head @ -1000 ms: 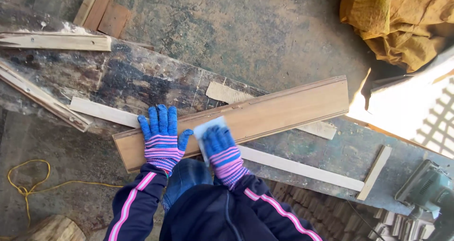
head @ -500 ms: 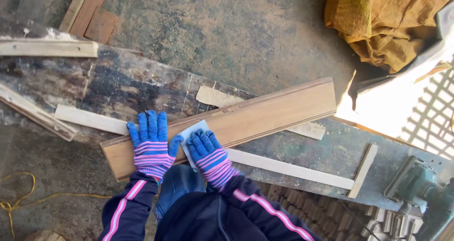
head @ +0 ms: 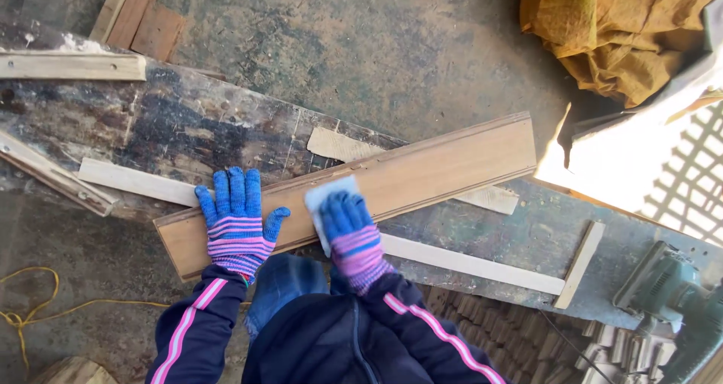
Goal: The recorder uses an orbital sander to smooth a piece of wood and then follows up with a manual sanding block.
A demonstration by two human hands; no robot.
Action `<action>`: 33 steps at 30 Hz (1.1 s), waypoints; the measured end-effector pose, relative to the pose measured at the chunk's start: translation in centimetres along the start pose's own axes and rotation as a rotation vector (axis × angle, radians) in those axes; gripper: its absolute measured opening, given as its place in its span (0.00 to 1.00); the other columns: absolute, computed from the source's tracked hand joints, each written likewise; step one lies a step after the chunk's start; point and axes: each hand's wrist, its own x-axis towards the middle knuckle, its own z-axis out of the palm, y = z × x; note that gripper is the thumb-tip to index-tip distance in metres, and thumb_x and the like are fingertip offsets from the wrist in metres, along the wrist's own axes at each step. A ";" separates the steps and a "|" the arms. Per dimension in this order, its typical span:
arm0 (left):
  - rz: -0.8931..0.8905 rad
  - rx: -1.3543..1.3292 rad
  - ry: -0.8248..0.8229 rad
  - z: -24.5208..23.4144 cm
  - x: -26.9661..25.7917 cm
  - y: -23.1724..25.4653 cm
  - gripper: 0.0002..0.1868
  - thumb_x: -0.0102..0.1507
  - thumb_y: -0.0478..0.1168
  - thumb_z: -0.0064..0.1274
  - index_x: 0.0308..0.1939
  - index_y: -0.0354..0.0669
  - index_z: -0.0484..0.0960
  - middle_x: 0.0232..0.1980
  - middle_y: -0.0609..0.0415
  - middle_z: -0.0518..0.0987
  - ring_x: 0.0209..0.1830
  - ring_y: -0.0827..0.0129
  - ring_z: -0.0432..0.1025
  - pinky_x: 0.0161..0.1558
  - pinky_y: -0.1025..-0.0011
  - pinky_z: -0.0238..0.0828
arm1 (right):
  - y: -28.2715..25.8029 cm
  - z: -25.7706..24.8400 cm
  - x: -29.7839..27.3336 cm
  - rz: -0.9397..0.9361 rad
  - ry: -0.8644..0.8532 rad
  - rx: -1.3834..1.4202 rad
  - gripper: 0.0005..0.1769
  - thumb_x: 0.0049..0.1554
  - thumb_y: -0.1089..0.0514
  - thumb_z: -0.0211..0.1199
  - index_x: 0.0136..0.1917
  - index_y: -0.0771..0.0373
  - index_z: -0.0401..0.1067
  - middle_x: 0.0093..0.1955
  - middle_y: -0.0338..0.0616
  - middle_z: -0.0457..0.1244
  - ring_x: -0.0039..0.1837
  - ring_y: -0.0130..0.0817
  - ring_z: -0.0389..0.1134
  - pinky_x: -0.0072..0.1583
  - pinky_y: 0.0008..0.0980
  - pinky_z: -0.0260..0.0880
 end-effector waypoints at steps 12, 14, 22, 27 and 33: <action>0.006 -0.023 0.022 -0.1 0.3 0.1 0.49 0.65 0.68 0.44 0.79 0.38 0.58 0.81 0.33 0.54 0.82 0.35 0.46 0.77 0.32 0.29 | 7.3 -0.1 -1.5 0.331 0.062 0.040 0.27 0.40 0.60 0.59 0.55 0.63 0.75 0.60 0.51 0.68 0.66 0.48 0.67 0.65 0.41 0.68; 0.008 -0.028 0.023 0.1 -0.3 -0.1 0.49 0.65 0.68 0.44 0.79 0.37 0.58 0.81 0.32 0.54 0.82 0.35 0.46 0.77 0.32 0.29 | 3.1 -2.0 -2.0 0.118 0.090 0.113 0.28 0.44 0.60 0.60 0.59 0.63 0.74 0.63 0.52 0.67 0.68 0.48 0.66 0.67 0.44 0.66; 0.017 -0.037 -0.029 -0.3 0.2 0.0 0.50 0.65 0.70 0.40 0.79 0.37 0.58 0.81 0.32 0.54 0.82 0.35 0.45 0.77 0.31 0.29 | 14.5 -4.4 -2.1 0.314 0.028 0.439 0.09 0.59 0.58 0.65 0.53 0.61 0.73 0.57 0.51 0.67 0.63 0.51 0.67 0.65 0.44 0.69; 0.001 -0.038 -0.029 0.1 0.4 0.1 0.49 0.66 0.70 0.40 0.79 0.37 0.58 0.81 0.32 0.54 0.82 0.35 0.45 0.77 0.31 0.29 | 5.7 -4.4 -2.6 0.065 0.339 0.214 0.24 0.47 0.65 0.58 0.58 0.61 0.75 0.62 0.54 0.66 0.66 0.53 0.67 0.67 0.51 0.67; 0.026 -0.062 -0.035 -0.4 0.6 -0.1 0.49 0.66 0.69 0.41 0.79 0.36 0.58 0.81 0.32 0.55 0.82 0.34 0.45 0.77 0.31 0.28 | 15.7 -5.1 -2.1 0.316 0.162 0.164 0.13 0.56 0.64 0.62 0.55 0.62 0.75 0.57 0.52 0.68 0.62 0.52 0.69 0.65 0.47 0.70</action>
